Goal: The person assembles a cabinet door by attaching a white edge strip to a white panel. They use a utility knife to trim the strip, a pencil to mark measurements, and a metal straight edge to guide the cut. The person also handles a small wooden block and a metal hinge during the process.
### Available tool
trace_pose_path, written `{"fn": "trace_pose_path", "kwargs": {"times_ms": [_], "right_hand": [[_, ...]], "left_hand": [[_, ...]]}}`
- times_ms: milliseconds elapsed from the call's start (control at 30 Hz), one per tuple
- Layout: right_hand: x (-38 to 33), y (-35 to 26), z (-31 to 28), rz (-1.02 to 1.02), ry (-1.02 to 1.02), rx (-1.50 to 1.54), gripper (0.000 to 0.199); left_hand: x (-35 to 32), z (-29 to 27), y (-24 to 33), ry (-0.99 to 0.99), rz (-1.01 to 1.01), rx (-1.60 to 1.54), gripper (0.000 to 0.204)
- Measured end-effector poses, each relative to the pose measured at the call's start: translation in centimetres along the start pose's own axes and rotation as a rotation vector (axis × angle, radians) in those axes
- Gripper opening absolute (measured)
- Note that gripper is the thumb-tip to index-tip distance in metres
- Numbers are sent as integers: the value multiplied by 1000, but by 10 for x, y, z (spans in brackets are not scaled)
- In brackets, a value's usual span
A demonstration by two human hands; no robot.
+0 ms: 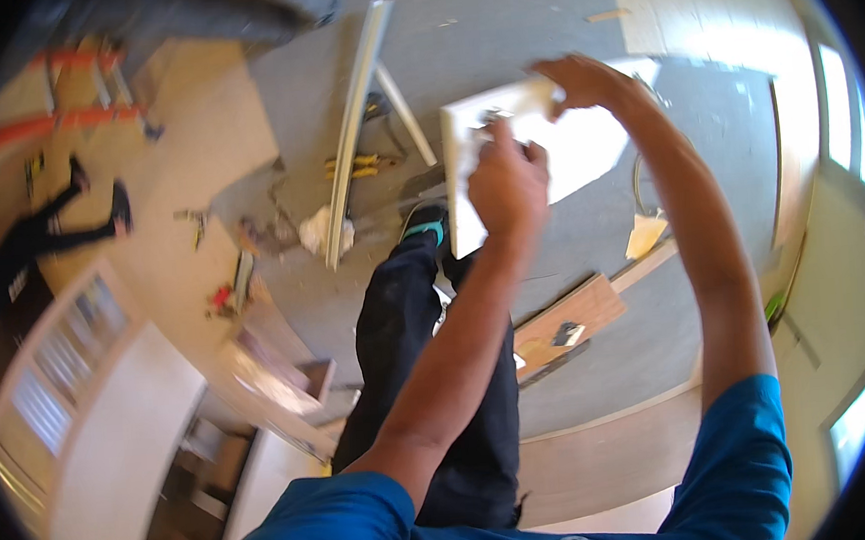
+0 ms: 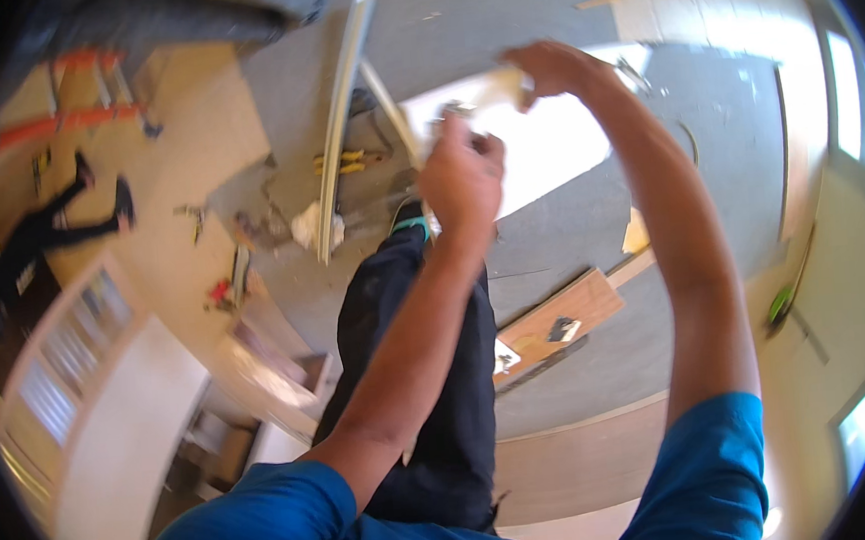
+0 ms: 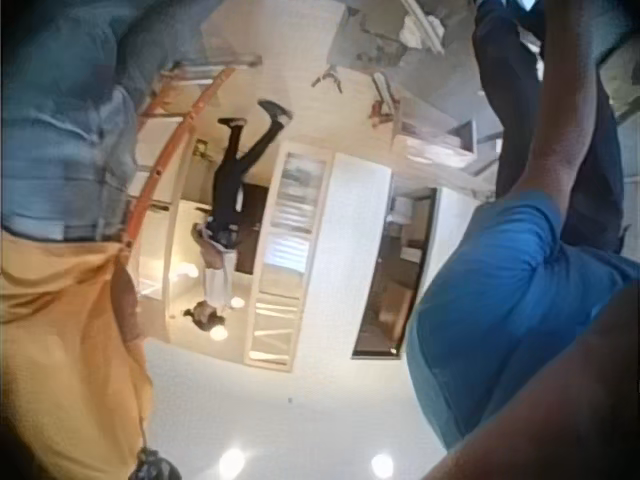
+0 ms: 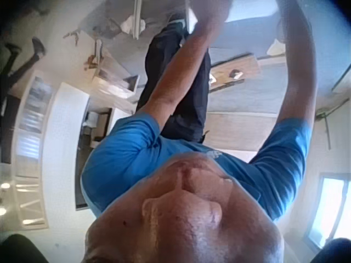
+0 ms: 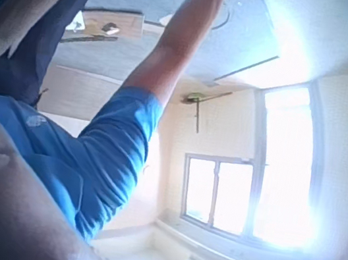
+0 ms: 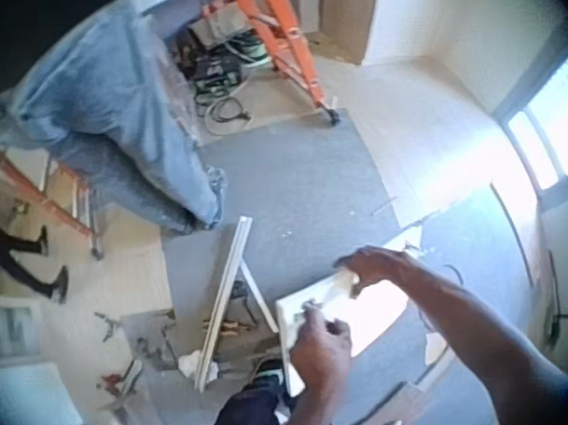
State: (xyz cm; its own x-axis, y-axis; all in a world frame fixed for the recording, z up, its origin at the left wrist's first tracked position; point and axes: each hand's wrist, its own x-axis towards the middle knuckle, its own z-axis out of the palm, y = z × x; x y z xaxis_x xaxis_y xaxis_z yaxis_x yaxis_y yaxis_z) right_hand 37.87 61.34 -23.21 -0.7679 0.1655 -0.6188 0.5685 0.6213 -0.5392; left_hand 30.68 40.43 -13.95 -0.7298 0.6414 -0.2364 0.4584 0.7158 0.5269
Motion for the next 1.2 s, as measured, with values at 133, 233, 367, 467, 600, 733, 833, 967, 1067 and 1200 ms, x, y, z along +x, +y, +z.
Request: {"fn": "trace_pose_path", "kwargs": {"times_ms": [133, 233, 367, 467, 600, 733, 833, 967, 1067, 1200], "right_hand": [[-46, 29, -18, -43, -129, -151, 67], [-95, 23, -16, 122, -174, -226, 51], [-184, -49, -28, 132, 91, -255, 50], [-259, -90, -64, 361, 105, -250, 54], [-355, -153, -105, 330, 311, -86, 50], [-411, -219, -124, 383, 359, 39, 45], [-417, -268, -136, 274, 319, 104, 42], [-401, -315, -144, 191, 303, 87, 40], [-375, -355, -141, 68, 347, 21, 41], [-326, -419, -145, 7, 314, -107, 44]], "left_hand": [[-43, -37, 43, -240, -28, -160, 47], [-62, -122, 31, -557, 182, -230, 58], [-88, -247, -75, -619, 180, -297, 53], [-130, -353, -190, -477, -339, -456, 50], [-306, -437, -363, -318, -563, 287, 52], [-466, -431, -366, -459, -883, 51, 39], [-560, -372, -331, -462, -1351, -448, 37], [-564, -367, -243, -376, -1451, -802, 29], [-561, -376, -229, -291, -1447, -900, 26], [-576, -386, -243, -170, -1456, -972, 26]]}}
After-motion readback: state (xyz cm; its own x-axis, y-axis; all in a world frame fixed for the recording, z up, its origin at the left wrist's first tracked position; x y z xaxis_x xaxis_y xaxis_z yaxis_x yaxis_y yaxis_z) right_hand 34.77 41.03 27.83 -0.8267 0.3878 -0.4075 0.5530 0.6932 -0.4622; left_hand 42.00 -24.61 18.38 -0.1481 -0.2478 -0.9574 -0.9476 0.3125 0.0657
